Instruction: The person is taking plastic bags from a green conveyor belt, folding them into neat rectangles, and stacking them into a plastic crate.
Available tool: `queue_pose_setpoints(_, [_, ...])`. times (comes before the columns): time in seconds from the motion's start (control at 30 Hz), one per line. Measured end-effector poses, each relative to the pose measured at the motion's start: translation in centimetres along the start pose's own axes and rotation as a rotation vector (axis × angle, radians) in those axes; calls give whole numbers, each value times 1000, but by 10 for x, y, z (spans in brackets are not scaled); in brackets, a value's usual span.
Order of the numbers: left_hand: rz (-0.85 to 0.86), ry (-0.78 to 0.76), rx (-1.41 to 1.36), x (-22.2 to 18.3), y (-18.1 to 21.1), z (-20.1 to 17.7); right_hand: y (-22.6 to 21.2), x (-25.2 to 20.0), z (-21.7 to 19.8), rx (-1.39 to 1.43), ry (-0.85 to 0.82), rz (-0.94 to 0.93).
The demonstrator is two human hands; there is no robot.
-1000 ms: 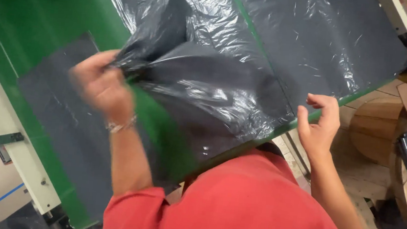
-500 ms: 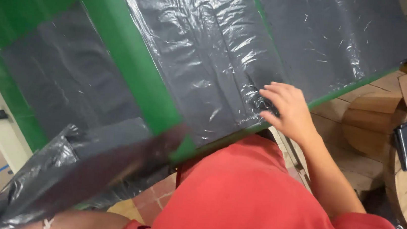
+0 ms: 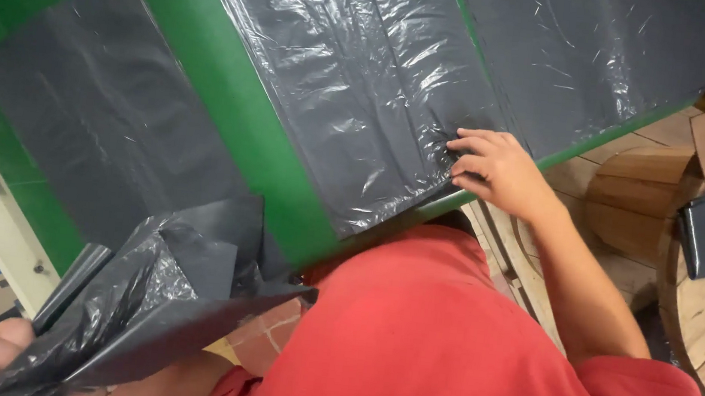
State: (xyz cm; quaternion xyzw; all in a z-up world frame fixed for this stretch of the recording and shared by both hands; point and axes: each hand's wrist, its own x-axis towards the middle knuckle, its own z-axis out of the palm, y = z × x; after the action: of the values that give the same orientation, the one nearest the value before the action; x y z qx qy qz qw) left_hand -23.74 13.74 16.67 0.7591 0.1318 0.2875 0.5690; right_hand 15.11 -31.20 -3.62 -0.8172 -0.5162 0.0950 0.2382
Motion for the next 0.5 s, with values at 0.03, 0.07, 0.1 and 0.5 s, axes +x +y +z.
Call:
queue_pose_setpoints(0.03, [-12,-16,-3,-1,1,6,0,3,-6,52,-9,-5])
queue_pose_setpoints(0.07, [-22,-31,-7,-3,0,13,0,7,-12,48,-7,-3])
queue_pose_setpoints(0.1, [-32,-46,-12,-4,1,20,0,12,-18,103,-73,28])
queue_pose_setpoints(0.5, [253,244,97,15,3,142,-66,96,-106,258,243,155])
